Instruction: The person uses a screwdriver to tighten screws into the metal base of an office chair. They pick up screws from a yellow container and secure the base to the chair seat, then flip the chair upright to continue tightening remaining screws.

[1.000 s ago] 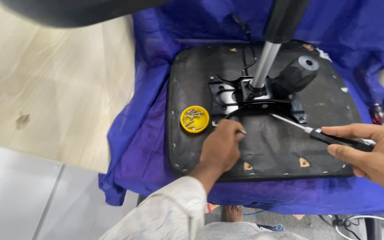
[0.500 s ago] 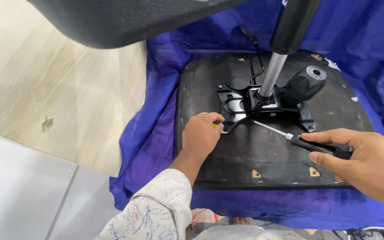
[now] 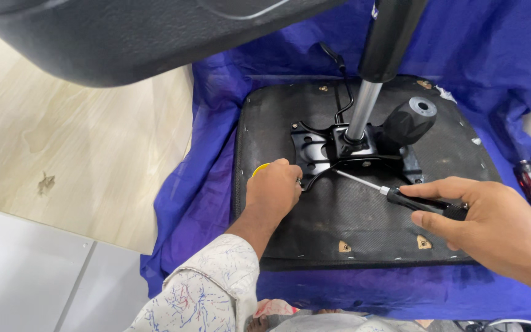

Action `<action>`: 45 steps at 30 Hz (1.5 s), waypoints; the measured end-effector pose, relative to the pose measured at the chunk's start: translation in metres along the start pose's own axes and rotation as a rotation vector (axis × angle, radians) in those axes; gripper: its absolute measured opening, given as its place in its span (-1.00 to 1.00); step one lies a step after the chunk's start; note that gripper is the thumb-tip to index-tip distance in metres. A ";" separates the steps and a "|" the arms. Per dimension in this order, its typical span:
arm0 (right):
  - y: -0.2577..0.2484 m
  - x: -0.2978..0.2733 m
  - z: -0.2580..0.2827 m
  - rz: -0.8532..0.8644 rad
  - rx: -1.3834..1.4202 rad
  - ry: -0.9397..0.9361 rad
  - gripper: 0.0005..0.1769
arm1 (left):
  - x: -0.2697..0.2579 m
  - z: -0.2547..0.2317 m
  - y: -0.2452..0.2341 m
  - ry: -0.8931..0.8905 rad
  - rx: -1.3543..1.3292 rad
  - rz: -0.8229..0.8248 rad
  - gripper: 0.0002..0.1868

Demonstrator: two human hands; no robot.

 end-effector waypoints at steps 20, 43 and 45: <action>0.010 0.000 0.071 0.051 -0.016 -0.160 -0.55 | 0.022 -0.009 0.025 0.115 0.019 0.049 -0.81; -0.001 0.043 0.108 0.012 0.028 -0.638 -0.74 | 0.028 0.002 0.031 0.258 -0.224 0.082 -0.82; -0.001 0.049 0.113 0.012 -0.007 -0.515 -0.75 | 0.031 0.002 0.030 0.277 -0.263 0.048 -0.79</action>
Point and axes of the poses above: each hand's wrist, its own x-axis towards the middle knuckle, its own y-axis out of the palm, z = x × y, the point moved 8 cm from there along x, towards the middle knuckle, and after that the axes turned 11 degrees about x, right-handed, at the moved point
